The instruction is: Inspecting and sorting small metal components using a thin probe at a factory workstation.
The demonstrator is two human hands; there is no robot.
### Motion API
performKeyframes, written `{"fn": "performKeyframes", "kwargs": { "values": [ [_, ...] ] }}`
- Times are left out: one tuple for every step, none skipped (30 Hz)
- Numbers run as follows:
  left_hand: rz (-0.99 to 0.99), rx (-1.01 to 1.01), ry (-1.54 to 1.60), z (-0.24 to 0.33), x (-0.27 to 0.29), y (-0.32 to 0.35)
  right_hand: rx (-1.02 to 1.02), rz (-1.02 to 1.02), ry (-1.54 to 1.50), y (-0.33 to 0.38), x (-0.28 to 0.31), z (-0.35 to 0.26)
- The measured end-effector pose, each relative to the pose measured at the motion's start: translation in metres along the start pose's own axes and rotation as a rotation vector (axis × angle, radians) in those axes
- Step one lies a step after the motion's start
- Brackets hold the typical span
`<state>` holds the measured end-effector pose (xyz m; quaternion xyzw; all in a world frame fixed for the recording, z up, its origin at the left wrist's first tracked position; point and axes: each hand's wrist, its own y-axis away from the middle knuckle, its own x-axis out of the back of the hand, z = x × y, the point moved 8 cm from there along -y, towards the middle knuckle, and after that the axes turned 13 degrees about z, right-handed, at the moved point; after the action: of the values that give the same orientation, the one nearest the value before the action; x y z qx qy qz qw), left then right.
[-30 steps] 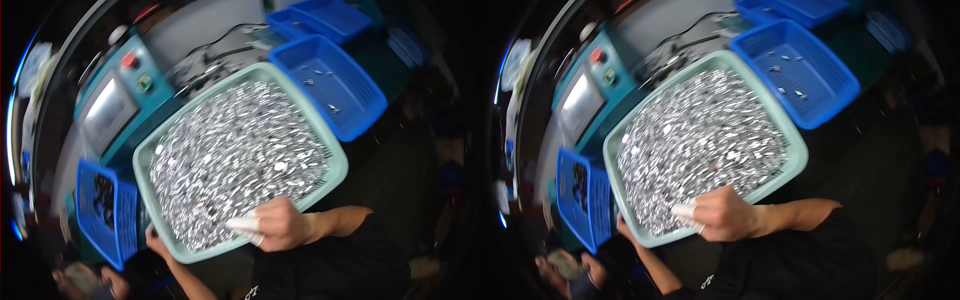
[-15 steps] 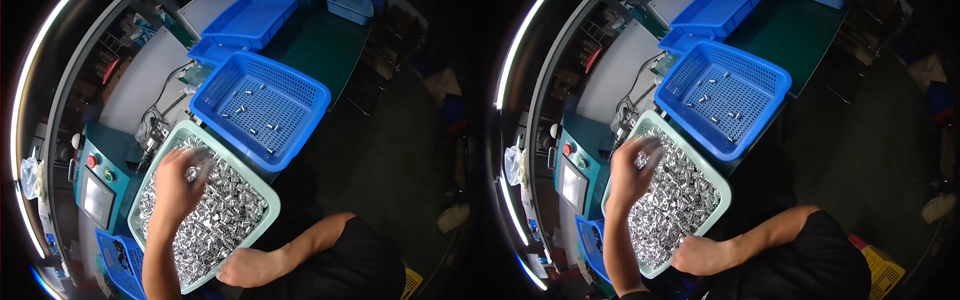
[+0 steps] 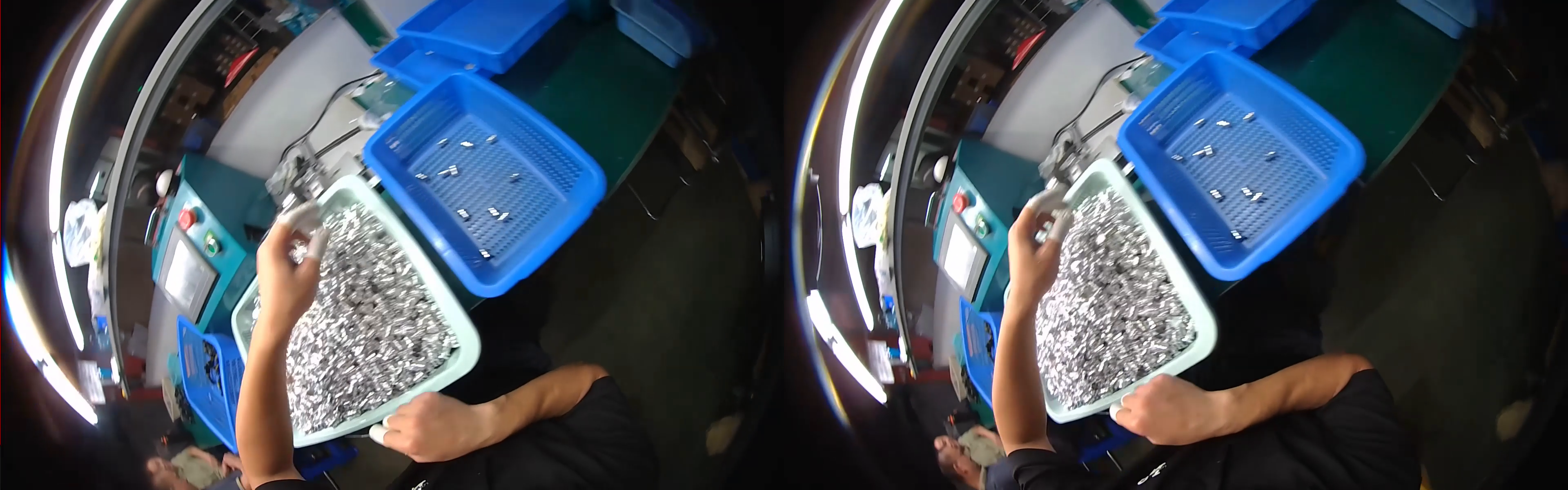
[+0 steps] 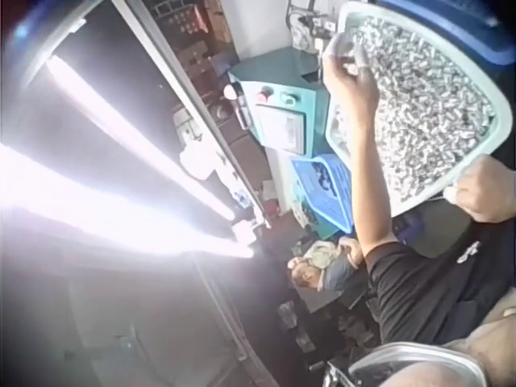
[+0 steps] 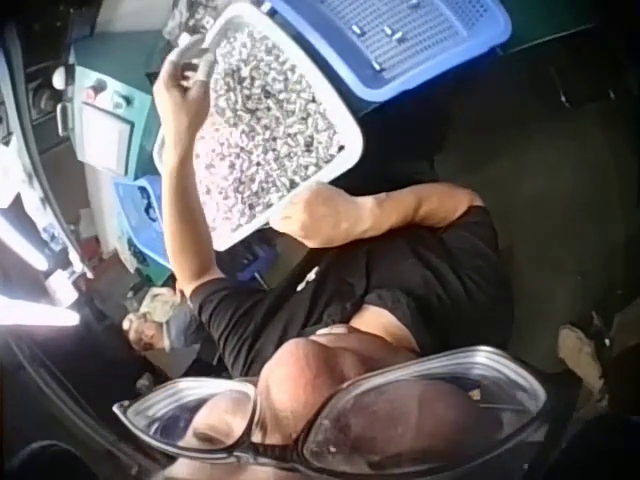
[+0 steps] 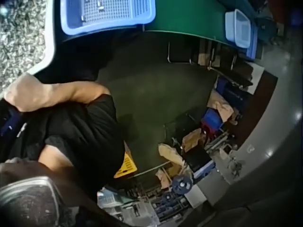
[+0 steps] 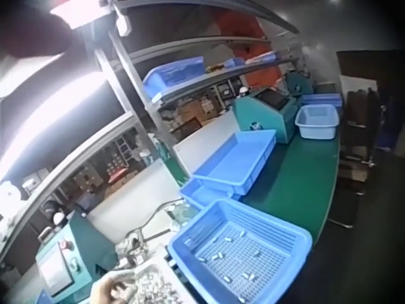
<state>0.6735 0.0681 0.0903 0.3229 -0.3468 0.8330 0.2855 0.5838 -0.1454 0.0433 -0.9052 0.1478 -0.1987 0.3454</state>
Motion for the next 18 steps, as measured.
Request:
{"fn": "performKeyframes", "kwargs": {
  "values": [
    [0.033,-0.019,-0.122,-0.02,0.026,0.013,-0.022,0.038,-0.013,-0.005,0.005,0.003],
    [0.052,0.08,-0.192,-0.047,0.046,0.03,-0.048,0.075,-0.022,-0.01,0.011,0.006],
    [0.033,0.14,-0.257,-0.066,0.056,0.05,-0.076,0.064,-0.008,-0.016,0.014,0.008],
    [0.012,0.202,-0.324,-0.078,0.067,0.069,-0.066,0.041,-0.035,-0.019,0.014,0.007],
    [0.001,0.152,-0.406,-0.077,0.073,0.083,-0.068,0.054,-0.032,-0.022,0.017,0.01],
    [-0.009,0.098,-0.482,-0.075,0.074,0.093,-0.068,0.066,-0.021,-0.025,0.018,0.012],
    [-0.031,0.124,-0.397,-0.078,0.072,0.099,-0.062,0.091,-0.01,-0.027,0.02,0.014],
    [0.02,0.044,-0.401,-0.075,0.071,0.099,-0.053,0.074,-0.017,-0.029,0.018,0.014],
    [0.059,0.005,-0.418,-0.067,0.072,0.096,-0.072,0.086,0.015,-0.031,0.019,0.015],
    [0.094,-0.034,-0.429,-0.061,0.07,0.092,-0.097,0.097,0.051,-0.031,0.018,0.019],
    [0.111,-0.028,-0.378,-0.062,0.066,0.087,-0.09,0.131,0.013,-0.028,0.016,0.023],
    [0.108,-0.076,-0.359,-0.054,0.064,0.083,-0.083,0.12,0.011,-0.028,0.014,0.02],
    [0.097,-0.095,-0.331,-0.051,0.058,0.078,-0.089,0.153,0.024,-0.03,0.016,0.019],
    [0.086,-0.118,-0.305,-0.047,0.053,0.076,-0.093,0.186,0.038,-0.032,0.017,0.018],
    [0.066,-0.148,-0.315,-0.046,0.051,0.077,-0.069,0.228,0.018,-0.032,0.017,0.018],
    [0.048,-0.186,-0.322,-0.046,0.047,0.077,-0.091,0.239,0.029,-0.032,0.018,0.02],
    [0.055,-0.208,-0.314,-0.045,0.047,0.077,-0.105,0.269,0.026,-0.032,0.017,0.021],
    [0.062,-0.242,-0.35,-0.049,0.046,0.078,-0.119,0.297,0.022,-0.032,0.017,0.022]
  ]
}}
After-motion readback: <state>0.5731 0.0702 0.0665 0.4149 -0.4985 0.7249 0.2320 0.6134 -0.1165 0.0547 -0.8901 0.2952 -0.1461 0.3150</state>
